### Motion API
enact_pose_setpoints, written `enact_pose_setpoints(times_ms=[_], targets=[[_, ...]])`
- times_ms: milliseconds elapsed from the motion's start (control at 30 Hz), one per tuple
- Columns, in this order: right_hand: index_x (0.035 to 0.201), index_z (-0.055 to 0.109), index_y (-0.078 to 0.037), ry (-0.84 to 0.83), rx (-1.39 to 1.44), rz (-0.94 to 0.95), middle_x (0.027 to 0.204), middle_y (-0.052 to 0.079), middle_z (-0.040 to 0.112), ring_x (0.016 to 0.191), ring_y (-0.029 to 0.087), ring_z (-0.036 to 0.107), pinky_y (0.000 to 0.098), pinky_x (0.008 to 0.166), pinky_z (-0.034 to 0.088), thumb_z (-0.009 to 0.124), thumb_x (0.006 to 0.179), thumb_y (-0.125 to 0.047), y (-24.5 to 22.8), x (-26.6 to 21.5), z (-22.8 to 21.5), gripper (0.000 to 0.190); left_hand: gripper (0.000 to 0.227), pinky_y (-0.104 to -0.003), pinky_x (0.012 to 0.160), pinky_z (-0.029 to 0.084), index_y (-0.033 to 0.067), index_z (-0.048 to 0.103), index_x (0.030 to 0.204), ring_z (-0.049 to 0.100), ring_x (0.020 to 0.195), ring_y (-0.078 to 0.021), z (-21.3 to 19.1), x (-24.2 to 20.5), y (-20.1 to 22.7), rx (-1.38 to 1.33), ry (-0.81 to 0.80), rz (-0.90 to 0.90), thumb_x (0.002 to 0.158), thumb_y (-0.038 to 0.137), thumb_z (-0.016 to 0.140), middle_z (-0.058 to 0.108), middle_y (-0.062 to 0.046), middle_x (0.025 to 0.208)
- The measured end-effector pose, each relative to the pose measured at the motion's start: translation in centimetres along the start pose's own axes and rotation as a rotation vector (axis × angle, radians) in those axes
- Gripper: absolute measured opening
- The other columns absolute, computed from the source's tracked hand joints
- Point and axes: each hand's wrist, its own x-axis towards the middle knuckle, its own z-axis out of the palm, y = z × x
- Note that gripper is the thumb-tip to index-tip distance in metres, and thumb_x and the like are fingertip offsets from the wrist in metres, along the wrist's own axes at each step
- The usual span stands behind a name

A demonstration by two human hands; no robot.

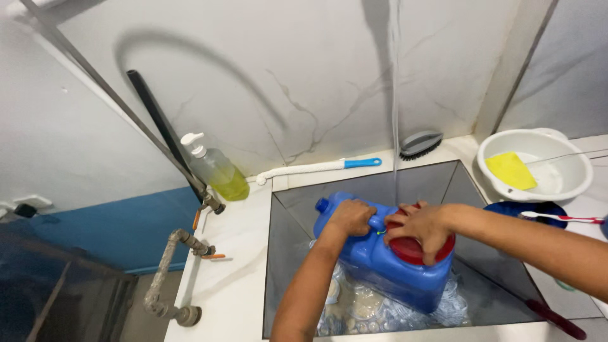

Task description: The person cleans several large plastic jerrycans at a sink. They use scissors to cut plastic seals, scrub the containers with a sponge, rinse them under running water, and place them on the floor. The process is repeated for multiple blue and green containers.

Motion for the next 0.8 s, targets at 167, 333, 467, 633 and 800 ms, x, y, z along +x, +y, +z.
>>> enact_pose_setpoints(times_ms=[167, 333, 467, 633, 800], targets=[[0.150, 0.041, -0.023, 0.206, 0.628, -0.171, 0.154, 0.007, 0.047, 0.141, 0.027, 0.048, 0.0424, 0.111, 0.047, 0.083, 0.058, -0.038, 7.2, 0.9, -2.3, 0.102, 0.031, -0.048, 0.091, 0.053, 0.0153, 0.076, 0.101, 0.068, 0.106, -0.0340, -0.3, -0.9, 0.4, 0.061, -0.055, -0.025, 0.072, 0.022, 0.068, 0.074, -0.012, 0.105], [0.144, 0.050, -0.006, 0.630, 2.342, -0.400, 0.136, 0.017, 0.064, 0.114, 0.032, 0.068, 0.0500, 0.093, 0.055, 0.069, 0.079, -0.051, 15.3, 4.5, 4.0, 0.082, 0.067, -0.060, 0.098, 0.039, 0.0210, 0.057, 0.140, 0.055, 0.125, -0.0407, -2.9, -0.8, 4.3, -0.125, -0.223, -0.224, 0.077, 0.043, 0.067, 0.056, -0.017, 0.136], [0.133, 0.062, 0.000, 1.084, 2.209, -0.144, 0.112, 0.015, 0.068, 0.089, 0.026, 0.063, 0.0413, 0.066, 0.047, 0.066, 0.091, -0.023, 16.6, 15.2, 6.5, 0.048, 0.075, -0.056, 0.112, 0.040, 0.0109, 0.049, 0.150, 0.050, 0.135, -0.0453, -2.4, 1.8, 11.6, -0.414, -0.039, -0.333, 0.099, 0.065, 0.048, 0.048, -0.026, 0.150], [0.126, 0.063, -0.012, 1.347, 2.156, -0.078, 0.107, 0.009, 0.073, 0.084, 0.014, 0.075, 0.0312, 0.070, 0.064, 0.050, 0.090, -0.006, 14.9, 21.7, 5.2, 0.039, 0.052, -0.068, 0.094, 0.036, 0.0055, 0.059, 0.134, 0.050, 0.127, -0.0486, 0.8, 5.1, 16.2, -0.556, 0.259, -0.226, 0.091, 0.034, 0.061, 0.056, -0.026, 0.139], [0.131, 0.054, -0.001, 1.312, 2.027, 0.291, 0.090, 0.010, 0.061, 0.067, 0.023, 0.062, 0.0425, 0.055, 0.057, 0.043, 0.107, -0.031, 13.2, 17.9, 2.9, 0.039, 0.026, -0.057, 0.089, 0.054, 0.0013, 0.073, 0.104, 0.069, 0.102, -0.0468, 3.8, 8.5, 12.0, -0.483, 0.285, -0.282, 0.090, 0.019, 0.061, 0.070, -0.027, 0.110]])
